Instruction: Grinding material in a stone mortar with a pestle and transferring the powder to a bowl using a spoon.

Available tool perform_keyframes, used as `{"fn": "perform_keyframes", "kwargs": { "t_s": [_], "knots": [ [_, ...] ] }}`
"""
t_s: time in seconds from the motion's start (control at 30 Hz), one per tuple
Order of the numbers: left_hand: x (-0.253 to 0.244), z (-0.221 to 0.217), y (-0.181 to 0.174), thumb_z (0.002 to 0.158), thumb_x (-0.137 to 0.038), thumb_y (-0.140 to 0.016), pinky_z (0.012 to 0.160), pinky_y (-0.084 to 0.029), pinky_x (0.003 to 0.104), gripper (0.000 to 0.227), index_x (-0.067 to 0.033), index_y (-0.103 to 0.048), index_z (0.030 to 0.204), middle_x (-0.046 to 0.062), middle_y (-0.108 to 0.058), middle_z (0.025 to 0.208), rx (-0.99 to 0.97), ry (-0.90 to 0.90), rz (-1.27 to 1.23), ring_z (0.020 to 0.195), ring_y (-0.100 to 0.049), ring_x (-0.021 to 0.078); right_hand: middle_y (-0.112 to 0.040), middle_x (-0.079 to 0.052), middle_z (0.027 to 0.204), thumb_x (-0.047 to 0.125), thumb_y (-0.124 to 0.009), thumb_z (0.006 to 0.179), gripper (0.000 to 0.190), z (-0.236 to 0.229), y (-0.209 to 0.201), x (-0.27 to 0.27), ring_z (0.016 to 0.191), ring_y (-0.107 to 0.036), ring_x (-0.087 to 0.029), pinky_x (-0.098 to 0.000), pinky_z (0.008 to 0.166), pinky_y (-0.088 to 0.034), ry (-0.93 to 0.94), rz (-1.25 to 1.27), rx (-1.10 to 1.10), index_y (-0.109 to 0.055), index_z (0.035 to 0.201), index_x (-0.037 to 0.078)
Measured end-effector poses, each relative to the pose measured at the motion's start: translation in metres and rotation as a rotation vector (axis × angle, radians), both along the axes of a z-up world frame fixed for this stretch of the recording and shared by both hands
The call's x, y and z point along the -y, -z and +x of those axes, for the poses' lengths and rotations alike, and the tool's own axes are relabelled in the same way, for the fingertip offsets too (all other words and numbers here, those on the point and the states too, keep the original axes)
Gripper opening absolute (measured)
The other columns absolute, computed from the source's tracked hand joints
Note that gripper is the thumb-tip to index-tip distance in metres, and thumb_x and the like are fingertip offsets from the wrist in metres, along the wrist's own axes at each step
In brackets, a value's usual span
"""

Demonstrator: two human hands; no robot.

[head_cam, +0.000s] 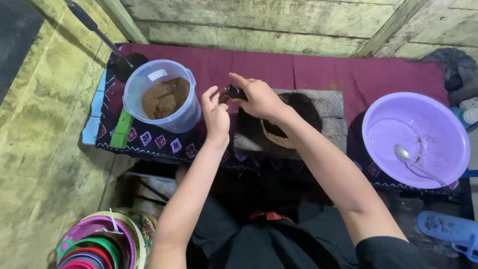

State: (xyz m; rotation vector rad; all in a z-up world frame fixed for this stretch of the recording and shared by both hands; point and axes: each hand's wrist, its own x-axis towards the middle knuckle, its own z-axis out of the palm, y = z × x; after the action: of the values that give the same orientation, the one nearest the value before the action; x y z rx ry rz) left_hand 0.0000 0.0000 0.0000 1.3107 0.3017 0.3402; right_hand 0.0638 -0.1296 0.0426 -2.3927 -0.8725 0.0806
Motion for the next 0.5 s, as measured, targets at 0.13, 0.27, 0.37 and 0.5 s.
{"fn": "perform_keyframes", "kwargs": {
  "t_s": [0.13,0.27,0.37,0.5],
  "knots": [
    [0.006,0.012,-0.002,0.093,0.005,-0.051,0.113,-0.041,0.048,0.056,-0.0069,-0.04,0.147,0.031,-0.05,0.148,0.043,-0.058,-0.019,0.134,-0.052,0.0366,-0.07,-0.021,0.117,0.023,-0.077,0.091,0.071,-0.001,-0.003,0.002,0.109,-0.071,-0.044,-0.0573,0.091,-0.057,0.024,-0.078,0.053,-0.045,0.153,0.01],
    [0.024,0.024,-0.01,0.103,-0.011,-0.055,0.115,-0.041,0.047,0.044,-0.0048,-0.044,0.145,0.027,-0.058,0.138,0.163,-0.063,-0.041,0.13,-0.056,0.0332,-0.067,-0.028,0.115,0.016,-0.078,0.089,0.076,-0.006,-0.004,0.027,0.106,-0.065,-0.056,-0.0663,0.085,-0.052,0.036,0.179,0.094,-0.041,0.155,0.008],
    [0.033,0.029,-0.031,0.107,-0.029,-0.048,0.113,-0.042,0.046,0.039,-0.0062,-0.048,0.139,0.025,-0.06,0.137,0.258,-0.056,-0.024,0.129,-0.059,0.035,-0.065,-0.023,0.118,0.003,-0.075,0.091,0.064,-0.022,-0.037,0.063,0.109,-0.062,-0.041,-0.0533,0.091,-0.052,0.052,0.405,0.117,-0.047,0.149,0.003],
    [0.038,0.042,-0.037,0.096,-0.037,-0.057,0.103,-0.051,0.036,0.036,-0.0144,-0.06,0.123,0.008,-0.071,0.125,0.054,0.116,0.454,0.121,-0.067,0.0215,-0.062,-0.005,0.112,0.006,-0.065,0.102,0.022,-0.057,-0.065,0.115,0.092,-0.053,-0.015,-0.0304,0.086,-0.042,0.185,0.628,0.047,-0.058,0.122,0.01]
  ]
}}
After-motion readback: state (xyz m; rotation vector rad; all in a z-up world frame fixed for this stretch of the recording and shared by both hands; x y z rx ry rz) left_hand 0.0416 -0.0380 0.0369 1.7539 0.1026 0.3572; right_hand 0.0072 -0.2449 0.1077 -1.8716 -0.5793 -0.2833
